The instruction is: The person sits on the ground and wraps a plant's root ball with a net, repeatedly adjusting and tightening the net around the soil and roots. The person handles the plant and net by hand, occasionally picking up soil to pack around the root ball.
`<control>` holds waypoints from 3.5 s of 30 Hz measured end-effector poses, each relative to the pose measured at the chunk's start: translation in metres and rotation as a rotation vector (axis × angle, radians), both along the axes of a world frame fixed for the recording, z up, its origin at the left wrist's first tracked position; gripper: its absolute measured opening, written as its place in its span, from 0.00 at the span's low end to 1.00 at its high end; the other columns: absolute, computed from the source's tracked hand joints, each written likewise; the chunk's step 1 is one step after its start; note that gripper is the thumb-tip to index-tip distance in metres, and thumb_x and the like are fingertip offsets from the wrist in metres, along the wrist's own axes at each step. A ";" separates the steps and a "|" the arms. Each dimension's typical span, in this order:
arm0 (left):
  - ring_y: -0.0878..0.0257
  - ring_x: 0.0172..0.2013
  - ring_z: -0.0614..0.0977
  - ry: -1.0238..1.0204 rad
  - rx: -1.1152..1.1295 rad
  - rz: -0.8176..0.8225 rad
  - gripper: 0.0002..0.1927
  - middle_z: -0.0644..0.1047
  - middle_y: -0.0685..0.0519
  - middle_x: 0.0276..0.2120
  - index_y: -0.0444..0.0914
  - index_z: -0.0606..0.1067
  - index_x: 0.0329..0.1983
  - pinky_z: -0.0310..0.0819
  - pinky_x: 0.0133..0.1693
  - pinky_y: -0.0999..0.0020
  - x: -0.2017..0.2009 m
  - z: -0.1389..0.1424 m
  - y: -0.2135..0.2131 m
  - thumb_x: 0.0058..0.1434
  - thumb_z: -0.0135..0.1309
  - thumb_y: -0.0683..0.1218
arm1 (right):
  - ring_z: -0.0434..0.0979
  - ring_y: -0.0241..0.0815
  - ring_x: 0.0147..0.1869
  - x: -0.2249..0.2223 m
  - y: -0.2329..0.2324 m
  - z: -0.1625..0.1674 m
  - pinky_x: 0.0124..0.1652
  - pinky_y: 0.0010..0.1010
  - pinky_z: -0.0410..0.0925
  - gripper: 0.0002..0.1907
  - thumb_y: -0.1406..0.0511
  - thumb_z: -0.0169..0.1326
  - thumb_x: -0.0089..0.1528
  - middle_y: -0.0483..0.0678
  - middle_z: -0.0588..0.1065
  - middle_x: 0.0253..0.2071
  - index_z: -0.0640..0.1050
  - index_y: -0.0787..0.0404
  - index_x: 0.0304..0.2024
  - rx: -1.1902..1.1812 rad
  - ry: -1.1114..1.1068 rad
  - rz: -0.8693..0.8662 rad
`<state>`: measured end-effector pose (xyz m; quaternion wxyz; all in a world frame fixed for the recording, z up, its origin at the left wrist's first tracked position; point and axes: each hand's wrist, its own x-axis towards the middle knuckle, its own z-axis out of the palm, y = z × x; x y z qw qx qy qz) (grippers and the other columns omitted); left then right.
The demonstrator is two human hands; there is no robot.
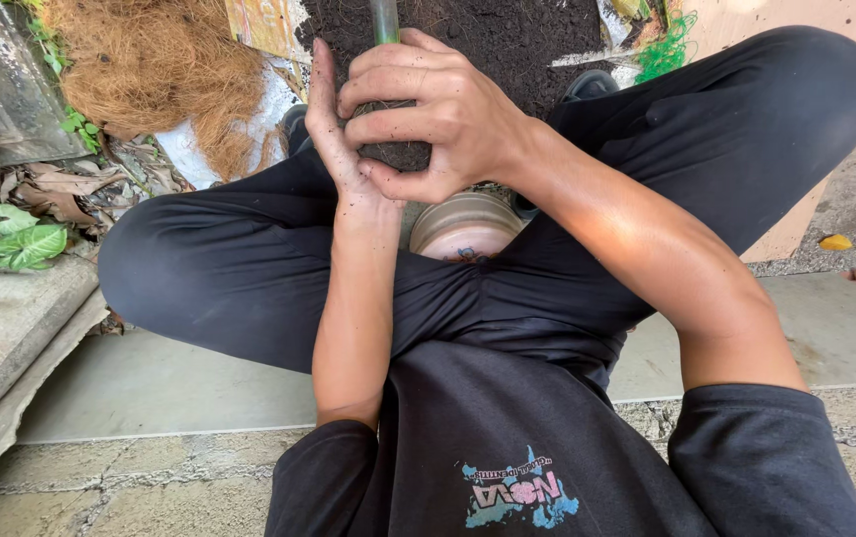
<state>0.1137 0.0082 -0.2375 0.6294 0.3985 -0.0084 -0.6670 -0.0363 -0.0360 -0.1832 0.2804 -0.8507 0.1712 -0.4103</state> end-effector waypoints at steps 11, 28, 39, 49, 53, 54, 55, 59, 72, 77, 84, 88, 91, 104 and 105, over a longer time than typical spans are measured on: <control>0.61 0.36 0.81 0.198 -0.114 -0.134 0.22 0.77 0.47 0.37 0.31 0.77 0.45 0.78 0.42 0.67 -0.017 0.000 0.001 0.75 0.51 0.56 | 0.79 0.54 0.59 -0.005 0.010 -0.005 0.60 0.45 0.73 0.16 0.67 0.68 0.56 0.51 0.78 0.52 0.82 0.63 0.46 0.038 -0.099 -0.058; 0.62 0.37 0.82 0.150 -0.132 -0.147 0.32 0.77 0.48 0.35 0.31 0.77 0.43 0.81 0.42 0.70 -0.033 -0.018 0.003 0.77 0.37 0.64 | 0.81 0.51 0.56 -0.004 0.031 -0.023 0.59 0.51 0.71 0.12 0.65 0.65 0.56 0.50 0.81 0.45 0.85 0.61 0.41 -0.254 0.025 -0.334; 0.56 0.39 0.84 0.299 0.050 -0.202 0.23 0.79 0.49 0.41 0.39 0.75 0.50 0.84 0.43 0.57 -0.013 -0.004 0.000 0.62 0.50 0.60 | 0.66 0.66 0.74 -0.018 0.024 -0.048 0.71 0.58 0.64 0.34 0.41 0.42 0.70 0.59 0.68 0.68 0.75 0.60 0.62 -0.045 -0.072 -0.228; 0.58 0.38 0.82 0.343 0.075 -0.103 0.13 0.77 0.51 0.39 0.40 0.75 0.44 0.82 0.39 0.62 -0.011 -0.030 0.007 0.65 0.50 0.53 | 0.71 0.67 0.67 -0.002 0.029 -0.055 0.63 0.56 0.70 0.20 0.60 0.60 0.63 0.60 0.70 0.61 0.78 0.58 0.56 -0.151 -0.112 -0.106; 0.58 0.37 0.82 0.367 0.045 -0.135 0.14 0.77 0.51 0.38 0.40 0.76 0.43 0.81 0.38 0.63 -0.009 -0.026 0.009 0.64 0.51 0.53 | 0.73 0.65 0.65 0.001 0.036 -0.048 0.63 0.55 0.69 0.20 0.60 0.59 0.60 0.58 0.71 0.59 0.80 0.58 0.53 -0.084 -0.107 -0.157; 0.59 0.37 0.82 0.372 0.029 -0.128 0.13 0.77 0.51 0.38 0.40 0.75 0.43 0.81 0.38 0.63 -0.010 -0.025 0.009 0.64 0.51 0.53 | 0.73 0.65 0.64 0.002 0.036 -0.048 0.63 0.55 0.69 0.21 0.59 0.58 0.59 0.58 0.71 0.59 0.79 0.60 0.53 -0.076 -0.126 -0.157; 0.59 0.37 0.82 0.375 0.015 -0.120 0.13 0.77 0.51 0.38 0.40 0.75 0.43 0.81 0.38 0.63 -0.011 -0.025 0.009 0.64 0.51 0.53 | 0.73 0.65 0.63 0.003 0.037 -0.048 0.62 0.55 0.68 0.22 0.59 0.57 0.58 0.59 0.71 0.58 0.79 0.61 0.52 -0.066 -0.148 -0.158; 0.59 0.38 0.82 0.446 0.046 -0.117 0.14 0.77 0.51 0.38 0.39 0.75 0.44 0.81 0.40 0.64 -0.014 -0.025 0.009 0.65 0.51 0.53 | 0.75 0.63 0.65 0.006 0.043 -0.048 0.64 0.52 0.70 0.14 0.66 0.54 0.64 0.55 0.74 0.57 0.81 0.60 0.52 0.006 -0.138 -0.260; 0.58 0.36 0.82 0.330 0.018 -0.134 0.14 0.77 0.49 0.37 0.38 0.75 0.43 0.81 0.39 0.64 -0.017 -0.033 0.012 0.65 0.50 0.53 | 0.76 0.60 0.64 0.006 0.046 -0.044 0.63 0.50 0.72 0.20 0.67 0.63 0.51 0.54 0.74 0.55 0.82 0.60 0.47 0.021 -0.133 -0.270; 0.59 0.36 0.82 0.301 0.032 -0.112 0.14 0.77 0.50 0.36 0.38 0.75 0.42 0.81 0.39 0.64 -0.013 -0.036 0.010 0.65 0.49 0.52 | 0.75 0.59 0.65 0.007 0.045 -0.047 0.64 0.50 0.71 0.22 0.67 0.65 0.49 0.54 0.73 0.56 0.81 0.59 0.47 0.039 -0.112 -0.256; 0.58 0.35 0.82 0.326 0.024 -0.125 0.13 0.77 0.50 0.36 0.38 0.76 0.42 0.80 0.39 0.63 -0.008 -0.036 0.010 0.65 0.49 0.53 | 0.74 0.59 0.66 0.012 0.045 -0.045 0.65 0.49 0.71 0.23 0.66 0.68 0.49 0.53 0.73 0.57 0.81 0.59 0.48 0.011 -0.081 -0.252; 0.59 0.36 0.82 0.312 0.019 -0.121 0.14 0.78 0.51 0.36 0.39 0.76 0.42 0.80 0.39 0.64 -0.009 -0.035 0.011 0.65 0.49 0.53 | 0.72 0.62 0.63 0.007 0.046 -0.043 0.61 0.51 0.68 0.26 0.61 0.70 0.50 0.58 0.71 0.56 0.80 0.63 0.49 -0.005 -0.081 -0.207; 0.60 0.38 0.82 0.323 0.080 -0.117 0.14 0.77 0.51 0.36 0.39 0.76 0.41 0.80 0.41 0.63 -0.014 -0.036 0.012 0.65 0.48 0.53 | 0.76 0.58 0.64 0.012 0.053 -0.046 0.63 0.48 0.71 0.15 0.71 0.59 0.57 0.54 0.75 0.55 0.82 0.61 0.48 0.057 -0.131 -0.332; 0.62 0.35 0.82 0.271 0.036 -0.085 0.13 0.78 0.53 0.36 0.41 0.76 0.41 0.80 0.38 0.65 -0.020 -0.028 0.014 0.66 0.48 0.54 | 0.79 0.59 0.60 0.009 0.053 -0.032 0.62 0.46 0.71 0.16 0.68 0.49 0.62 0.60 0.77 0.53 0.80 0.70 0.49 0.108 -0.209 -0.341; 0.62 0.36 0.82 0.273 0.023 -0.086 0.14 0.78 0.54 0.36 0.41 0.76 0.42 0.80 0.38 0.66 -0.023 -0.025 0.015 0.68 0.49 0.54 | 0.80 0.59 0.58 0.010 0.054 -0.033 0.61 0.45 0.72 0.13 0.68 0.49 0.64 0.59 0.78 0.50 0.80 0.69 0.46 0.117 -0.223 -0.376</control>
